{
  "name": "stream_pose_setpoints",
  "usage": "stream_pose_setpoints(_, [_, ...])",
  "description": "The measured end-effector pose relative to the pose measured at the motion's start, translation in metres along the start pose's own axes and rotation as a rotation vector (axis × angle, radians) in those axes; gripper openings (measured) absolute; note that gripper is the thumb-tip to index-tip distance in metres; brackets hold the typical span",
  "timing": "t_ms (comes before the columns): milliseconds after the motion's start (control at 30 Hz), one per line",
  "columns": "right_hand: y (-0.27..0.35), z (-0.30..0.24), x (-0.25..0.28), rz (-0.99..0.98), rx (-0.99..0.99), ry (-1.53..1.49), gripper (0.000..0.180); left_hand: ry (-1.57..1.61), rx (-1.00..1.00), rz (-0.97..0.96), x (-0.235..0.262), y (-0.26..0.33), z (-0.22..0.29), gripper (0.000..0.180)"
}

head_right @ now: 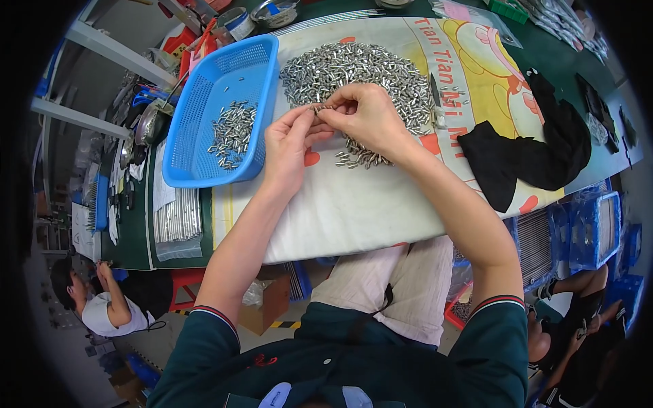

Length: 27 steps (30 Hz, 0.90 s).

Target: Inspecting and sorting small metal hardware components at a workbench.

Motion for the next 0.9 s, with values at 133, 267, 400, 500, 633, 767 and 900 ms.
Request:
stream_pose_setpoints(133, [-0.002,0.009,-0.003,-0.076,-0.065,-0.017,0.021,0.114,0.113,-0.082,-0.002,-0.004,-0.012,0.021])
stream_pose_setpoints(267, [-0.002,0.013,-0.004,-0.122,-0.095,-0.087,0.02,0.133,0.115,-0.091,-0.003,-0.006,-0.013,0.021])
stream_pose_setpoints(400, [-0.001,0.012,-0.004,-0.138,-0.094,-0.147,0.019,0.066,0.144,-0.07,-0.002,-0.005,-0.013,0.02])
stream_pose_setpoints(500, [-0.002,0.01,-0.006,-0.156,-0.099,-0.125,0.019,0.076,0.129,-0.066,0.001,-0.005,-0.013,0.02])
stream_pose_setpoints(633, [-0.002,0.011,-0.003,-0.139,-0.091,-0.05,0.02,0.107,0.136,-0.125,-0.005,-0.004,-0.012,0.02])
stream_pose_setpoints(767, [-0.002,0.016,-0.005,-0.156,-0.083,-0.005,0.018,0.2,0.141,-0.202,-0.008,-0.005,-0.014,0.022])
stream_pose_setpoints(900, [-0.003,0.015,-0.002,-0.14,-0.097,0.005,0.022,0.289,0.174,-0.279,-0.011,-0.006,-0.014,0.023])
Point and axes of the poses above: each hand's wrist, its own y-axis away from the middle knuckle, its own x-axis out of the back of the hand, z = x × y, the point moved 7 cm from there along -y, towards the middle knuckle, and after that the axes turned 8 degrees about x, right-handed, at the moved point
